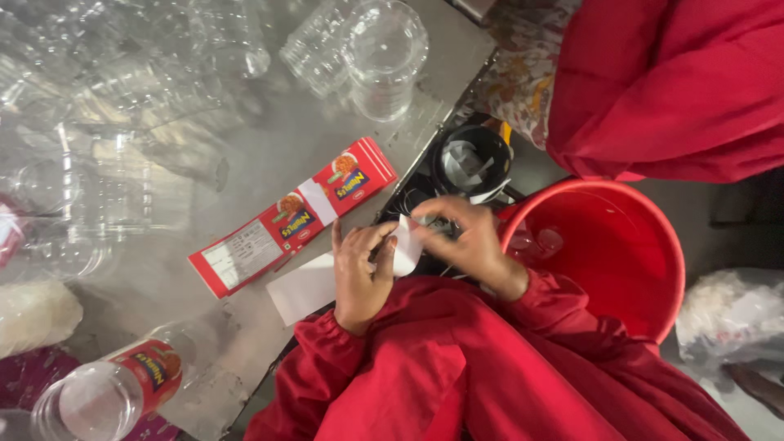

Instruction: The person applies adhesive labels to clear plastic jars by hand, smoothing the labels onto the side of each jar and placing them aside.

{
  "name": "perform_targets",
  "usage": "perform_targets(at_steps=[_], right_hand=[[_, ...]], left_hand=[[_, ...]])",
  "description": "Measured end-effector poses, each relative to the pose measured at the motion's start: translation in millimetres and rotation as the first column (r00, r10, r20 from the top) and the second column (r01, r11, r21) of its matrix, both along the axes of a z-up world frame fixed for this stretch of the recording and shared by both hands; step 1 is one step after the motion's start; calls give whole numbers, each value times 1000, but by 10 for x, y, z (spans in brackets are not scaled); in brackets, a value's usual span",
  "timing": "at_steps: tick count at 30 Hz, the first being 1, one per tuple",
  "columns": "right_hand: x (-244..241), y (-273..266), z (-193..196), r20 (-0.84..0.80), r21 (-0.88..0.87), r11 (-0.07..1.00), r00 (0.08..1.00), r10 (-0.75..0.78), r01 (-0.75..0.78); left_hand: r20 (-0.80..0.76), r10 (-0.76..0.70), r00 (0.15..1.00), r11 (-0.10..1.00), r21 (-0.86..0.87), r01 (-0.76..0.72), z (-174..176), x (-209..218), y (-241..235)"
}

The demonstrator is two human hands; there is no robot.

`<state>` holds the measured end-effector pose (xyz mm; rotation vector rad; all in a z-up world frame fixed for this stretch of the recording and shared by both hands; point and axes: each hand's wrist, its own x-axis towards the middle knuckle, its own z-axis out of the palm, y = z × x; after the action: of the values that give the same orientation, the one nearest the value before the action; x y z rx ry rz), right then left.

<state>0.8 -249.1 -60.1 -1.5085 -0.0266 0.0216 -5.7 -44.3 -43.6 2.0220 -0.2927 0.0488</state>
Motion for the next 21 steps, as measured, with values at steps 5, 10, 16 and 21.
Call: perform_targets(at_steps=[5,10,16,21], right_hand=[[-21,97,-212,249,-392,920,964,97,8],[168,-256,-586,-438,655,697,898,33,293],[-50,-180,-368,-174,585,809,965,194,-57],[-104,137,18,344,8,939,882,321,-344]], left_hand=[[102,0,995,999,51,-6,-78,-7,-61],[-48,112,993,989,-89,-116,-87,-13,73],[265,143,954,978,-185,-95,192,42,60],[87,195,977,905,-400,-145,108,32,-4]])
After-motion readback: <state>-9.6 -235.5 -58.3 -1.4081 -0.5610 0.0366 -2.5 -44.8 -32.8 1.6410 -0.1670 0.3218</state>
